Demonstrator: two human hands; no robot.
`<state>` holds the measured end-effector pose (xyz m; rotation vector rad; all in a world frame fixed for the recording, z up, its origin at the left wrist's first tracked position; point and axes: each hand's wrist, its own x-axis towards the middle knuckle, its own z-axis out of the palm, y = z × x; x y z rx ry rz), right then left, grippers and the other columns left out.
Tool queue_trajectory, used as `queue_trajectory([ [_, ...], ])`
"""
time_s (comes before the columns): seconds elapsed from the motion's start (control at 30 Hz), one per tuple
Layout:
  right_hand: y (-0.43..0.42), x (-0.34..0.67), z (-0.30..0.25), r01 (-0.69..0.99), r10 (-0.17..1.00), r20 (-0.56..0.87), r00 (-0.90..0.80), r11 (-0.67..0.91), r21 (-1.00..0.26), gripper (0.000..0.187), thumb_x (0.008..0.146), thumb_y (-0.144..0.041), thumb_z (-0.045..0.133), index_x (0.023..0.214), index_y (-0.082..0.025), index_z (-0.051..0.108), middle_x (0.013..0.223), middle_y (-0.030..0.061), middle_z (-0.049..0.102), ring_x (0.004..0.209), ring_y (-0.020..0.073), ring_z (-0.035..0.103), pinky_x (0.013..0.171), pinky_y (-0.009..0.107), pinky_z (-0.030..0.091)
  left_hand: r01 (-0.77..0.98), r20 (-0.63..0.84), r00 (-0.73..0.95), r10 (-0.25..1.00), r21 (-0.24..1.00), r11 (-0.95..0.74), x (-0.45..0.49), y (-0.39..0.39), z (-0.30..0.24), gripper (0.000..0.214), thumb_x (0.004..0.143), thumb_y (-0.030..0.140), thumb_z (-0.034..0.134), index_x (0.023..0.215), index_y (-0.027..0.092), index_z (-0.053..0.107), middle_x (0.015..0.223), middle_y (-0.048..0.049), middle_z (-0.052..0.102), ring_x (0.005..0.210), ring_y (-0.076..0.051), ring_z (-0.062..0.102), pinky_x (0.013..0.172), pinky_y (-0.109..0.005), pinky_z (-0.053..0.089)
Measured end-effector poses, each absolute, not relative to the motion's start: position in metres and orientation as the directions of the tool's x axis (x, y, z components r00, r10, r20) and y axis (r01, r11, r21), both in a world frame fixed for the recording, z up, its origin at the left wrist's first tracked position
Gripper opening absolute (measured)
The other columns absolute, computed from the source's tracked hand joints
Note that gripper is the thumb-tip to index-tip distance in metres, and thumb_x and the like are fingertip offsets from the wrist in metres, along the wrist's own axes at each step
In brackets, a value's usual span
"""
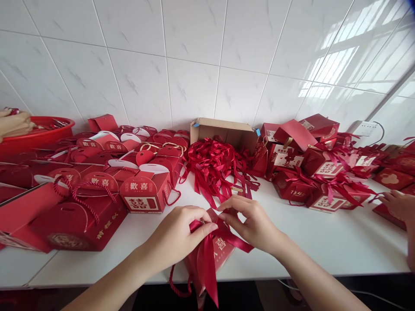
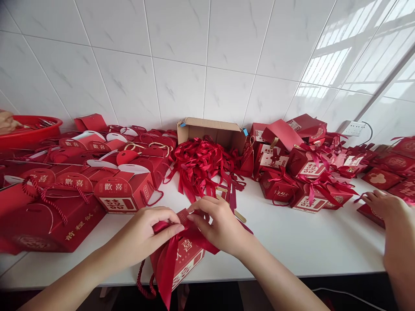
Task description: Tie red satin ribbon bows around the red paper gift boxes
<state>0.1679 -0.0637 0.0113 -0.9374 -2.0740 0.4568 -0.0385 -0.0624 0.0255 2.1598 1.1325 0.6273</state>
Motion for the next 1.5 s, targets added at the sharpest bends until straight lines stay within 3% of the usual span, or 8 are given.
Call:
queue_trajectory([
  [0.17, -0.062, 0.166, 0.005, 0.441, 0.769, 0.559, -0.309, 0.637, -0.633, 0.004, 0.087, -0.019, 0.062, 0.087, -0.018, 0.066, 0.074, 0.0022, 0.066, 0.063, 0.0120, 0.055, 0.057, 0.024, 0.043, 0.563, 0.040, 0.504, 0.863, 0.742, -0.363, -0.038, -0.061, 0.024, 0.028, 0.085, 0.043, 0.058, 0.076, 0.020, 0.070, 0.068, 0.0014, 0.068, 0.062, -0.014, 0.056, 0.060, -0.024, 0.043],
  [0.37, -0.061, 0.165, -0.007, 0.389, 0.814, 0.553, -0.176, 0.573, -0.721, 0.005, 0.085, -0.023, 0.064, 0.085, -0.018, 0.067, 0.075, 0.0036, 0.068, 0.069, 0.0153, 0.062, 0.062, 0.026, 0.050, 0.550, -0.015, 0.542, 0.840, 0.762, -0.341, -0.041, -0.060, 0.022, 0.027, 0.084, 0.040, 0.060, 0.071, 0.018, 0.069, 0.071, 0.0012, 0.069, 0.064, -0.013, 0.057, 0.061, -0.023, 0.041],
  [0.5, -0.063, 0.172, -0.006, 0.335, 0.830, 0.512, -0.222, 0.558, -0.759, 0.013, 0.087, -0.027, 0.064, 0.096, -0.018, 0.065, 0.080, 0.0041, 0.067, 0.071, 0.0152, 0.062, 0.066, 0.027, 0.052, 0.590, 0.015, 0.488, 0.872, 0.730, -0.344, -0.048, -0.060, 0.020, 0.027, 0.076, 0.048, 0.069, 0.085, 0.022, 0.070, 0.070, 0.0033, 0.066, 0.062, -0.014, 0.055, 0.059, -0.024, 0.041],
  [0.7, -0.070, 0.178, 0.016, 0.415, 0.742, 0.552, -0.380, 0.670, -0.615, 0.017, 0.093, -0.017, 0.051, 0.103, -0.020, 0.064, 0.100, 0.0084, 0.060, 0.092, 0.0182, 0.058, 0.082, 0.033, 0.050, 0.545, 0.111, 0.541, 0.834, 0.709, -0.447, -0.073, -0.062, 0.025, 0.020, 0.082, 0.041, 0.064, 0.092, 0.024, 0.063, 0.088, 0.0014, 0.065, 0.082, -0.016, 0.058, 0.076, -0.026, 0.046],
  [0.83, -0.074, 0.169, 0.029, 0.467, 0.698, 0.559, -0.449, 0.716, -0.519, 0.013, 0.090, -0.021, 0.058, 0.098, -0.022, 0.068, 0.116, 0.0103, 0.054, 0.107, 0.0227, 0.053, 0.092, 0.041, 0.046, 0.525, 0.124, 0.581, 0.804, 0.697, -0.487, -0.077, -0.057, 0.030, 0.018, 0.086, 0.039, 0.058, 0.081, 0.021, 0.057, 0.080, 0.0025, 0.060, 0.076, -0.014, 0.054, 0.074, -0.025, 0.045],
  [1.0, -0.071, 0.155, 0.031, 0.512, 0.660, 0.502, -0.559, 0.751, -0.417, 0.007, 0.084, -0.027, 0.068, 0.086, -0.024, 0.074, 0.120, 0.0077, 0.056, 0.112, 0.0258, 0.047, 0.096, 0.045, 0.042, 0.448, 0.071, 0.679, 0.731, 0.748, -0.489, -0.072, -0.050, 0.035, 0.014, 0.089, 0.035, 0.055, 0.090, 0.022, 0.060, 0.087, 0.0023, 0.061, 0.082, -0.013, 0.055, 0.085, -0.025, 0.044],
  [1.33, -0.062, 0.155, 0.030, 0.512, 0.664, 0.425, -0.615, 0.746, -0.426, 0.006, 0.081, -0.027, 0.071, 0.085, -0.024, 0.075, 0.120, 0.0072, 0.057, 0.115, 0.0259, 0.046, 0.098, 0.047, 0.041, 0.310, 0.113, 0.712, 0.693, 0.834, -0.455, -0.065, -0.039, 0.034, 0.015, 0.082, 0.031, 0.057, 0.078, 0.020, 0.048, 0.079, 0.0018, 0.048, 0.078, -0.014, 0.047, 0.073, -0.024, 0.044],
  [1.5, -0.062, 0.154, 0.031, 0.506, 0.665, 0.419, -0.618, 0.745, -0.434, 0.003, 0.081, -0.025, 0.072, 0.081, -0.023, 0.075, 0.121, 0.0063, 0.058, 0.115, 0.0251, 0.047, 0.099, 0.046, 0.040, 0.288, 0.074, 0.757, 0.649, 0.854, -0.433, -0.062, -0.033, 0.031, 0.016, 0.086, 0.033, 0.050, 0.079, 0.019, 0.056, 0.084, -0.0005, 0.052, 0.084, -0.016, 0.050, 0.078, -0.027, 0.043],
])
